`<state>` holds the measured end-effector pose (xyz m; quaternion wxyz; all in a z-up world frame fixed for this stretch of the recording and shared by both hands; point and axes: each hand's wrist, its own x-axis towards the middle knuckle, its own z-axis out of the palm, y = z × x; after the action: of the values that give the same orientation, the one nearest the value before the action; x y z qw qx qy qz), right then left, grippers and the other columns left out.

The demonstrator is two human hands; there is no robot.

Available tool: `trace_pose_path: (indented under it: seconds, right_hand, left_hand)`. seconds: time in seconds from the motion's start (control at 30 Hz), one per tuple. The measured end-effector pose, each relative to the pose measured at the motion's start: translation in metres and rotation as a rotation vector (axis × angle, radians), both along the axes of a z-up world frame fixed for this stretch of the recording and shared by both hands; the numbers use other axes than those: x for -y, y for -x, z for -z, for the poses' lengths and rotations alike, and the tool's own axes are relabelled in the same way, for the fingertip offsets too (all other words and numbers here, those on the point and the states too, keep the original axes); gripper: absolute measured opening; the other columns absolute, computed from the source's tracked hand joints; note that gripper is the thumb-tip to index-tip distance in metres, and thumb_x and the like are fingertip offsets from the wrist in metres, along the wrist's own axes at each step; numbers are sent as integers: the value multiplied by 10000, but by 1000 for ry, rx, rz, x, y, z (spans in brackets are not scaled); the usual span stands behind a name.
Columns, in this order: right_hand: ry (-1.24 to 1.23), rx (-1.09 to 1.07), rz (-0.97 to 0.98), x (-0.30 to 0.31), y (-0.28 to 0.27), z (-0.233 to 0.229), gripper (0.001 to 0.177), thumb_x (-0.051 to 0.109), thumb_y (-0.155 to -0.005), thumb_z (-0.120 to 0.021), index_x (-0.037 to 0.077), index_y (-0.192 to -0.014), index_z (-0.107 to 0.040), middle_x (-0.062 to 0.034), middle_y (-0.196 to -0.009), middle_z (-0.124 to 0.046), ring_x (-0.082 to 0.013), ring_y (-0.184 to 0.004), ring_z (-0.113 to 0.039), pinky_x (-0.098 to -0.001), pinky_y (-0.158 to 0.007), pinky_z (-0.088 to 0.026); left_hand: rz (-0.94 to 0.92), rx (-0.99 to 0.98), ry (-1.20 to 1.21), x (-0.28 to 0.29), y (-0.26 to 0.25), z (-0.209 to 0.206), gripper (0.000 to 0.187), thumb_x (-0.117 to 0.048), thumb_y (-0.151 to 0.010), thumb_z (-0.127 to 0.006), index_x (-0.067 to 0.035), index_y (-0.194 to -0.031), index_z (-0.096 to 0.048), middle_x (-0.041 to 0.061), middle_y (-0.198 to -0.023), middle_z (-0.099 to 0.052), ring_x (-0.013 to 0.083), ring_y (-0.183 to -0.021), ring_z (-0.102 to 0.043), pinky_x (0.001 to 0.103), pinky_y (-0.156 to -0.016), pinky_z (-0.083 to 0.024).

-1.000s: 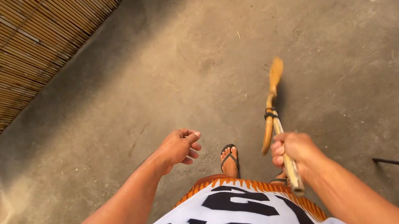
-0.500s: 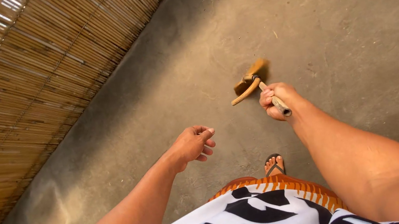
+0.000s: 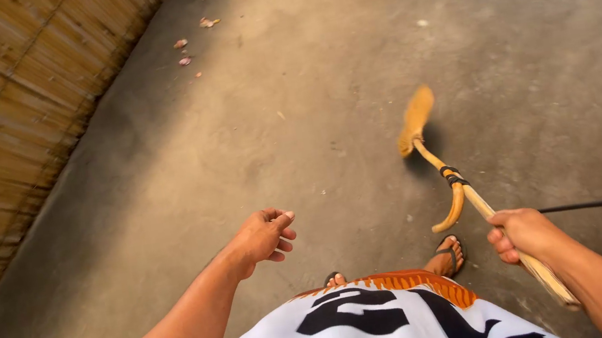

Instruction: The person sweeps a concrete patio with a small broom, moving around furniture and gathering debris into a pile. They sweep the pile into a woven basket and continue cleaning the remaining area.

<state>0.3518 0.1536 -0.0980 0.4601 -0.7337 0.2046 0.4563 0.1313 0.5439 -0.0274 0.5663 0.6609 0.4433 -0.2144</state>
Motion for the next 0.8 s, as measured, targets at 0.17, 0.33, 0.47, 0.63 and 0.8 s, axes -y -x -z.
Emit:
trace_pose_path:
  seconds: [0.17, 0.33, 0.47, 0.63, 0.8]
  right_hand:
    - [40, 77, 303, 15, -60, 34, 236, 73, -1047, -457, -111, -1166, -545, -62, -674, -485, -107, -461, -384, -282, -382, -333]
    - [-27, 8, 364, 24, -110, 77, 153, 41, -1030, -459, -54, -979, -568, -48, -632, -496, -97, -436, -411, -267, -376, -364]
    - [-246, -166, 383, 56, -135, 50, 131, 103, -1029, -500, -20, -990, -519, -35, -665, -454, -79, -456, -358, -239, -371, -291]
    - [-570, -257, 513, 129, -159, 5, 170, 123, -1022, -512, -43, -1056, -522, -12, -708, -501, -22, -477, -366, -185, -373, -303]
    - [-529, -175, 476, 158, -179, -50, 180, 181, -1020, -530, 6, -1003, -488, -41, -702, -500, -53, -476, -358, -211, -374, -290]
  left_hand:
    - [142, -71, -36, 26, -69, 2, 478, -427, -993, -543, -96, -1333, -606, 71, -1063, -710, 168, -868, -669, 350, -746, -592]
    - [286, -85, -99, 79, -159, -16, 492, -427, -1001, -526, -98, -1361, -590, 73, -1101, -731, 169, -882, -687, 340, -756, -597]
    - [405, -35, -87, 135, -248, -23, 493, -430, -993, -536, -96, -1347, -610, 66, -1084, -728, 165, -862, -686, 340, -735, -592]
    - [506, 43, -54, 205, -340, -28, 490, -425, -993, -547, -74, -1326, -625, 71, -1056, -727, 167, -832, -682, 343, -711, -586]
    - [626, 32, -39, 260, -397, -37, 472, -420, -998, -540, -100, -1337, -609, 62, -1057, -729, 160, -835, -676, 326, -715, -585]
